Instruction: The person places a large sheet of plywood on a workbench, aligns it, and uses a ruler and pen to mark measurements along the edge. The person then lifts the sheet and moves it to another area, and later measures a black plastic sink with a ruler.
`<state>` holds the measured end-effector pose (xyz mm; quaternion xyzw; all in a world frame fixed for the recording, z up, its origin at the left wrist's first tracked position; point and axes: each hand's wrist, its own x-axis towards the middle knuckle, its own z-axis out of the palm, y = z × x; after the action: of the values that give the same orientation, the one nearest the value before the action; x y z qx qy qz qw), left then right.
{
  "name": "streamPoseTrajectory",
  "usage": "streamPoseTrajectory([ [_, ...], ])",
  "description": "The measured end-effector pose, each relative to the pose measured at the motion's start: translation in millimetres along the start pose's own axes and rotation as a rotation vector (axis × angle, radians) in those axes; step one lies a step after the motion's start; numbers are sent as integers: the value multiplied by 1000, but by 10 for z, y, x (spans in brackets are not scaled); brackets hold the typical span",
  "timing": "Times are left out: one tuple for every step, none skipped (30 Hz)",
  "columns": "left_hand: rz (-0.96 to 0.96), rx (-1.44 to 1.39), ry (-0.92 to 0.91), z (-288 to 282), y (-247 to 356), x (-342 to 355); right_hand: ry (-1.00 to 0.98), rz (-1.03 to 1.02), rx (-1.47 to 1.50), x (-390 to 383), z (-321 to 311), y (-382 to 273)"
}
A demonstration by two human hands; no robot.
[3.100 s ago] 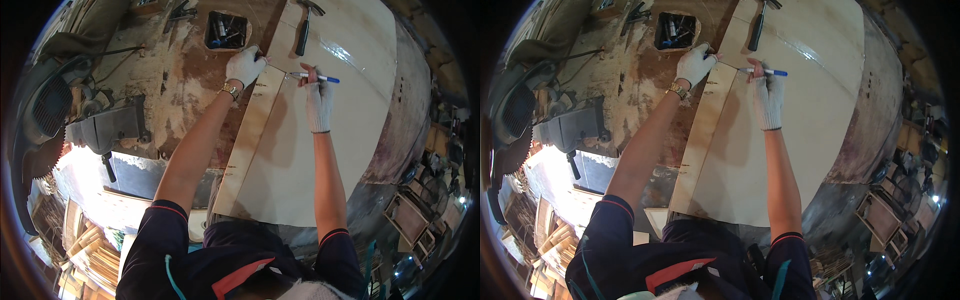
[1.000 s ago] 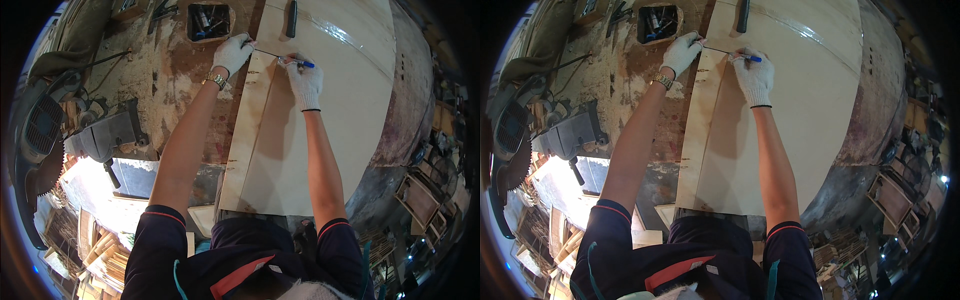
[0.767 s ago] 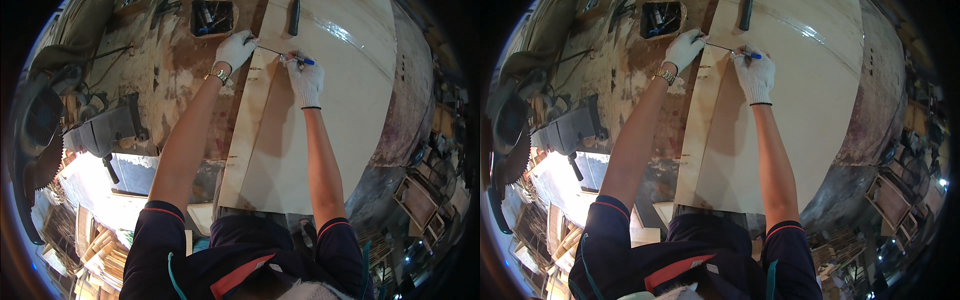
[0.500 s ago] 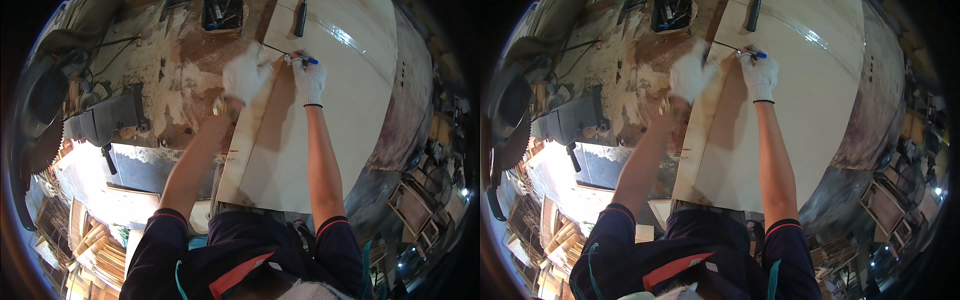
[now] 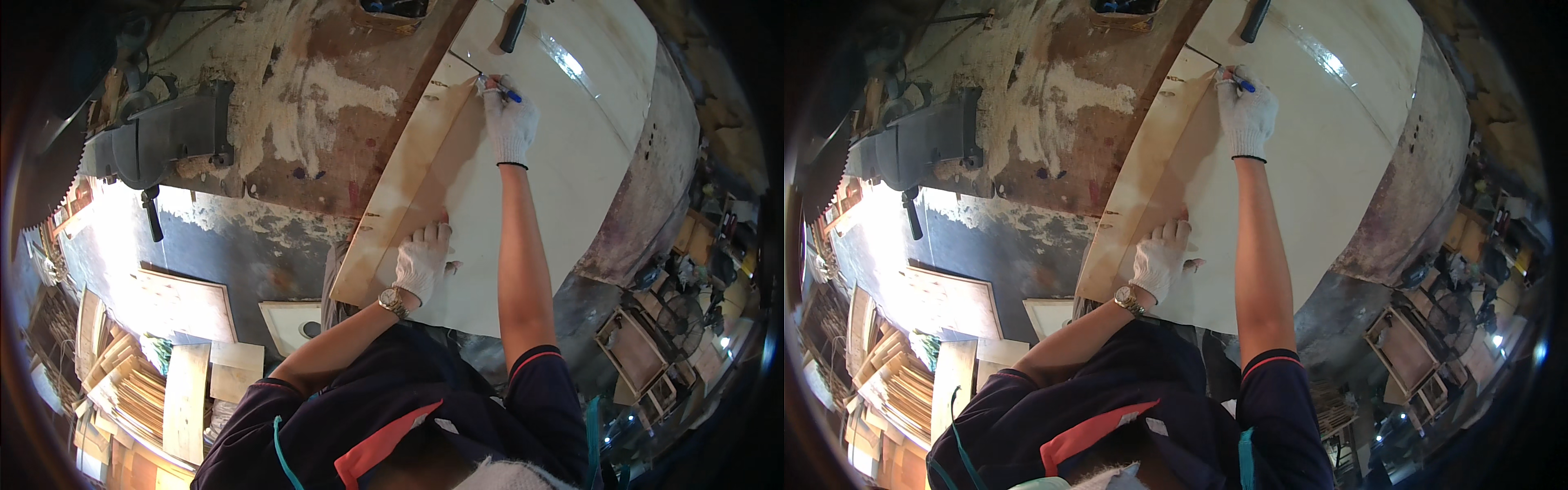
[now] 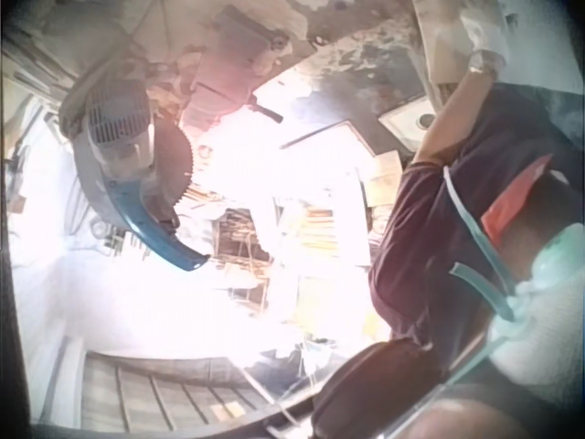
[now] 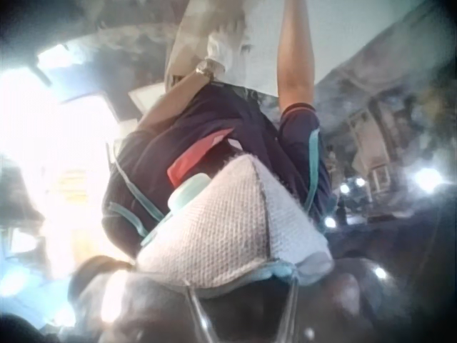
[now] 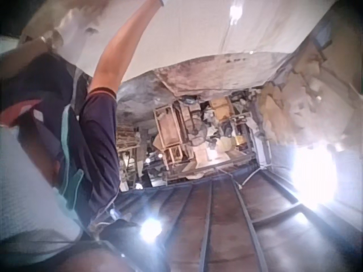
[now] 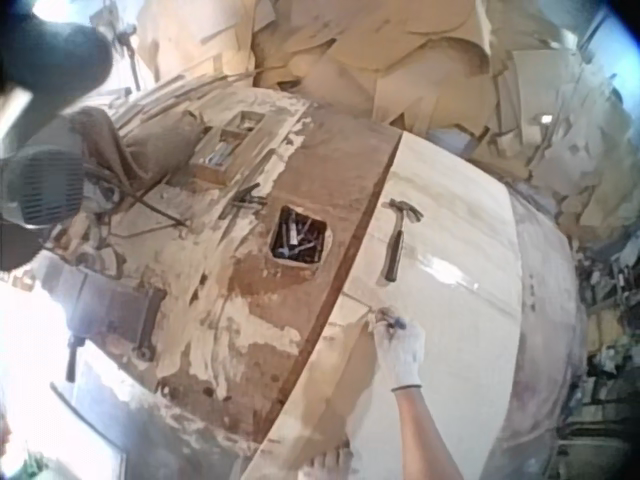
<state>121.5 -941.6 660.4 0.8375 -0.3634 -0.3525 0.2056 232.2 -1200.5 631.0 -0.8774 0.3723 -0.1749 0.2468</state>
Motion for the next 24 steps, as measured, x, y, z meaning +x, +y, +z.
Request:
streamPoseTrajectory([
  [9,10,11,10,-2,-7,-1,17,1,-27,4,-9],
  [21,23,23,13,-15,-13,0,34,2,-55,1,-35],
  [33,36,35,18,-24,-17,3,52,3,-84,-3,-59],
  [35,36,46,25,-27,-17,9,49,0,-128,-13,-79],
  [36,36,59,37,-34,-12,16,45,-1,-178,-38,-145],
  [37,37,72,50,-42,-6,23,41,-3,-208,-53,-185],
  [42,43,72,64,-52,0,36,35,25,-236,-26,-158],
  [50,51,71,70,-65,5,53,32,52,-279,2,-142],
  [57,59,70,77,-75,7,70,29,80,-309,19,-119],
  [59,58,69,86,-79,6,57,52,57,-343,24,-91],
  [58,56,69,84,-80,6,42,74,35,-388,15,-110],
  [57,55,69,82,-80,6,27,96,14,-422,8,-134],
  [58,47,71,80,-81,4,37,84,66,-454,20,-134],
  [61,40,72,69,-77,-1,49,73,118,-501,36,-125],
  [64,33,73,60,-74,-5,60,62,169,-542,48,-114],
  [62,20,69,53,-67,-4,59,70,168,-572,54,-99],
  [58,8,65,51,-63,-3,56,78,167,-605,57,-106],
  [55,-5,61,46,-65,-6,53,87,166,-640,59,-113],
  [64,-8,61,40,-71,-16,54,92,180,-678,63,-121],
  [73,-11,63,15,-69,-20,55,96,195,-710,63,-140],
  [82,-14,64,-2,-70,-25,57,101,209,-742,60,-157],
  [82,-15,62,-3,-71,-32,39,122,182,-788,47,-171],
  [85,-14,61,-7,-69,-39,23,144,155,-834,11,-217],
  [87,-14,59,-10,-69,-46,6,165,129,-864,-11,-254],
])
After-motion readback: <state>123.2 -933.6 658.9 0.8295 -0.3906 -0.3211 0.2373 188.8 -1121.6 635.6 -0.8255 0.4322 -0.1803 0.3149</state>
